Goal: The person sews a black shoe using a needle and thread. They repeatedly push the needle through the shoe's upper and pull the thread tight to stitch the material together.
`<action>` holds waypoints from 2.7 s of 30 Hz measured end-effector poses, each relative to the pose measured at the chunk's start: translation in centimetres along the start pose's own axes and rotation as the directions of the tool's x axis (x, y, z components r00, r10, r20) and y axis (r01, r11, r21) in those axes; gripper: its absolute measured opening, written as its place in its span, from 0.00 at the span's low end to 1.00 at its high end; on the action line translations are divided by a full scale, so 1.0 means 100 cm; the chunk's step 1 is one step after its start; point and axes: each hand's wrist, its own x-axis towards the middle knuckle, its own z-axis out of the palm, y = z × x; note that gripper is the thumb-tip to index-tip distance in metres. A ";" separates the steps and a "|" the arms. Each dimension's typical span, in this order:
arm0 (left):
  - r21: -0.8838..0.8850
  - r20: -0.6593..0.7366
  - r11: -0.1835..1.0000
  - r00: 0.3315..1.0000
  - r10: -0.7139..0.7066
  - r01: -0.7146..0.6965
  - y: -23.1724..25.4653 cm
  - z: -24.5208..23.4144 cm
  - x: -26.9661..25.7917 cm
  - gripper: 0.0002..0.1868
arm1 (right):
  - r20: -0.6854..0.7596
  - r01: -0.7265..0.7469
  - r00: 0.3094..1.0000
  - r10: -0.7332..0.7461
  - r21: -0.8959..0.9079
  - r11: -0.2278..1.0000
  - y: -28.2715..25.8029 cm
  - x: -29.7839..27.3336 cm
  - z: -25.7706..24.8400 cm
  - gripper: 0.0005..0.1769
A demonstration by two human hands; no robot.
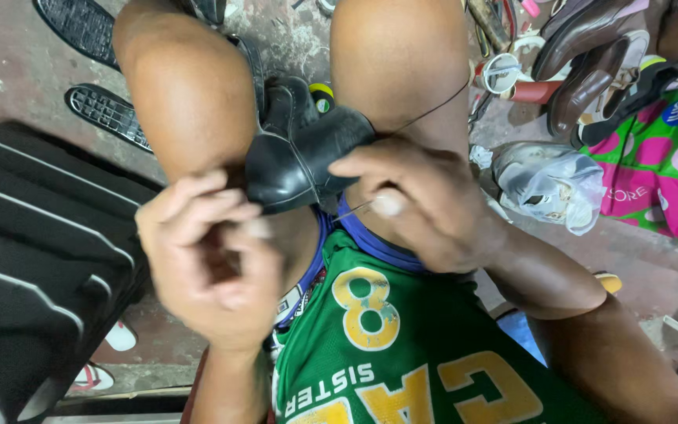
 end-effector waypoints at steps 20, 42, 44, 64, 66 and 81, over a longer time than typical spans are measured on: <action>0.088 0.442 0.983 0.878 -0.183 0.160 0.032 0.015 0.048 0.15 | -0.292 -0.090 0.955 0.051 -0.121 0.989 0.013 -0.025 -0.004 0.34; 0.076 0.461 0.994 0.881 -0.103 0.076 0.018 0.014 0.045 0.08 | -0.283 -0.068 0.959 0.033 -0.115 0.991 0.036 -0.042 -0.008 0.33; -0.016 0.472 1.000 0.881 0.014 -0.008 0.014 0.015 0.052 0.06 | -0.314 -0.126 0.944 0.102 -0.058 0.990 0.037 -0.046 -0.004 0.32; -0.236 -0.093 0.904 0.918 -0.386 0.356 -0.049 -0.046 -0.009 0.15 | -0.259 -0.021 0.966 -0.010 -0.116 0.993 0.022 -0.030 -0.003 0.34; -0.117 -0.057 0.963 0.966 -0.252 0.244 -0.026 -0.039 -0.001 0.12 | -0.266 -0.045 0.964 0.011 -0.122 0.991 0.021 -0.033 0.000 0.34; 0.125 0.536 0.982 0.824 -0.186 0.141 0.012 0.012 0.053 0.11 | -0.232 0.014 0.971 -0.057 -0.184 0.983 0.029 -0.031 0.001 0.32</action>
